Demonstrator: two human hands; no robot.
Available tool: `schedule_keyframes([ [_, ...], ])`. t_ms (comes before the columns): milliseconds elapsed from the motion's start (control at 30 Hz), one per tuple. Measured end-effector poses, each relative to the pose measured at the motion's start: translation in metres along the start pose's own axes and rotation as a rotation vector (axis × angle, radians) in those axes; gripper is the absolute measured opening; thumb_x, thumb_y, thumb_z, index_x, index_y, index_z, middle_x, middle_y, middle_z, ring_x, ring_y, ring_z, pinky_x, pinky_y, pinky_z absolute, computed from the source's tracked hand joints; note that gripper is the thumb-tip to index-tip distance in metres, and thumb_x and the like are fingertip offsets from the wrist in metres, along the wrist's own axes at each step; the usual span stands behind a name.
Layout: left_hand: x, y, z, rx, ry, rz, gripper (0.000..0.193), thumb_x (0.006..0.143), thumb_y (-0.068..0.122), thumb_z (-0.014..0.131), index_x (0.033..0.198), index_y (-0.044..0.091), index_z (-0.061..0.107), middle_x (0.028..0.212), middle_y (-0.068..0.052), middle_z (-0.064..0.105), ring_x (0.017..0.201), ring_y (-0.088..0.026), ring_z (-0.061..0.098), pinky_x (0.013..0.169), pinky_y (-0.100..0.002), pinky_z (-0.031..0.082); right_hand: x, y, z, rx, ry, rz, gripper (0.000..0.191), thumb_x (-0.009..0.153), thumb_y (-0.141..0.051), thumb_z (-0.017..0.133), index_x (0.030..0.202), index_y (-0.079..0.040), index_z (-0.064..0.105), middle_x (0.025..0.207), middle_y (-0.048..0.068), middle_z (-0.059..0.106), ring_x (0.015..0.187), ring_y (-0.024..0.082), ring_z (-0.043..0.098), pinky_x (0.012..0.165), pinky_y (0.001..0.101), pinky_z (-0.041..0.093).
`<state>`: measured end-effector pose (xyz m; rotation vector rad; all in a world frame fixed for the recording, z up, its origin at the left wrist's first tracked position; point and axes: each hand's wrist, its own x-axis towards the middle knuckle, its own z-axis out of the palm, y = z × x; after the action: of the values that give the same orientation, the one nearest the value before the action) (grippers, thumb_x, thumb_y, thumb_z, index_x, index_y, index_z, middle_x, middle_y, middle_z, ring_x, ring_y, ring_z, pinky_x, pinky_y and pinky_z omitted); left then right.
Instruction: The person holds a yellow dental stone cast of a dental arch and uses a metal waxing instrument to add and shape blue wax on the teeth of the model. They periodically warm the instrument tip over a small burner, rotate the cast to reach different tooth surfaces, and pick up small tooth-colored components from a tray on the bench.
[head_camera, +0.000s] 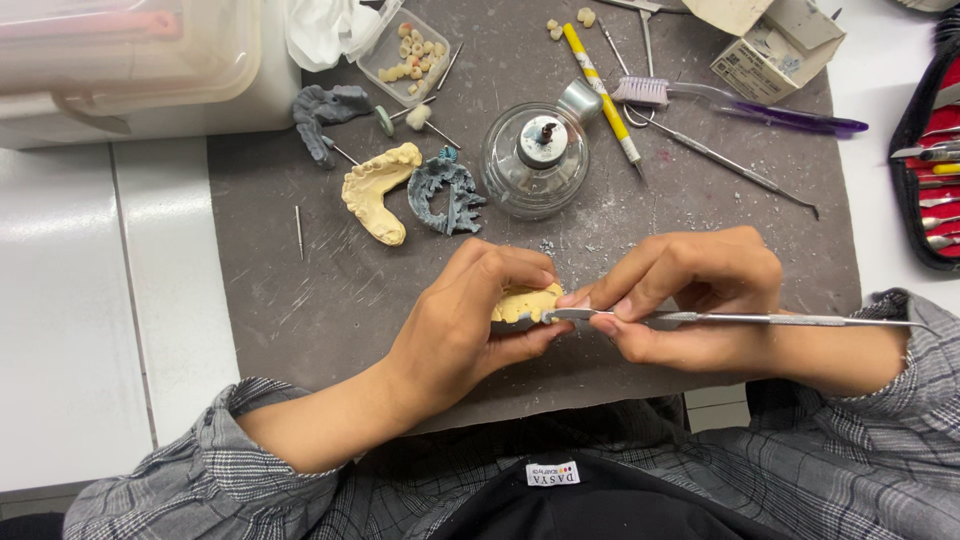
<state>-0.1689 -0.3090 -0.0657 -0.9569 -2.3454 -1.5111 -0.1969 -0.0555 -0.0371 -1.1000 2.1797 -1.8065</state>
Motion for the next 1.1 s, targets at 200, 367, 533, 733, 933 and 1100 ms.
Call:
schedule_keyframes([
  [200,-0.001,0.004,0.002,-0.01,0.01,0.0,0.049,0.084,0.011,0.088,0.118,0.005,0.055,0.12,-0.01,0.068,0.109,-0.027,0.066,0.092,-0.036,0.057,-0.004,-0.001,0.0,-0.079,-0.053,-0.171,0.017,0.083,0.0,0.082,0.087,-0.004,0.066,0.096,0.019,0.076,0.099,0.026,0.08,0.089,0.0353,0.069],
  [367,-0.004,0.01,-0.001,-0.046,0.041,-0.01,0.054,0.086,0.011,0.088,0.123,0.005,0.051,0.122,-0.011,0.066,0.11,-0.027,0.066,0.093,-0.037,0.056,-0.006,-0.009,0.0,0.094,-0.001,-0.016,0.016,0.088,0.002,0.077,0.095,-0.004,0.063,0.102,0.02,0.075,0.105,0.027,0.079,0.091,0.0362,0.069],
  [533,-0.007,0.02,0.001,-0.12,0.064,-0.024,0.051,0.09,0.012,0.087,0.123,0.003,0.049,0.121,-0.013,0.066,0.108,-0.025,0.069,0.093,-0.035,0.058,-0.006,-0.018,0.003,-0.112,0.031,-0.139,0.021,0.085,-0.003,0.082,0.094,-0.006,0.064,0.101,0.017,0.076,0.097,0.022,0.08,0.081,0.0297,0.069],
  [733,-0.008,0.022,0.004,-0.166,0.064,-0.052,0.049,0.092,0.014,0.085,0.122,0.003,0.048,0.121,-0.014,0.067,0.11,-0.026,0.072,0.095,-0.035,0.06,-0.004,-0.026,0.004,-0.29,0.006,-0.287,0.022,0.084,-0.005,0.084,0.095,-0.007,0.065,0.102,0.016,0.076,0.096,0.023,0.08,0.079,0.0289,0.067],
  [933,-0.008,0.027,0.008,-0.194,0.053,-0.098,0.049,0.092,0.015,0.085,0.121,0.003,0.047,0.12,-0.014,0.068,0.11,-0.027,0.074,0.093,-0.035,0.061,-0.004,-0.031,-0.002,-0.195,-0.031,-0.216,0.021,0.084,-0.003,0.083,0.094,-0.008,0.065,0.101,0.016,0.077,0.099,0.026,0.08,0.085,0.0328,0.068],
  [1100,-0.007,0.029,0.008,-0.219,0.054,-0.112,0.05,0.093,0.015,0.084,0.122,0.003,0.047,0.121,-0.014,0.068,0.11,-0.026,0.074,0.094,-0.034,0.061,-0.005,-0.031,-0.001,-0.136,0.0,-0.202,0.021,0.083,-0.002,0.083,0.093,-0.006,0.066,0.1,0.016,0.076,0.097,0.025,0.08,0.083,0.0311,0.068],
])
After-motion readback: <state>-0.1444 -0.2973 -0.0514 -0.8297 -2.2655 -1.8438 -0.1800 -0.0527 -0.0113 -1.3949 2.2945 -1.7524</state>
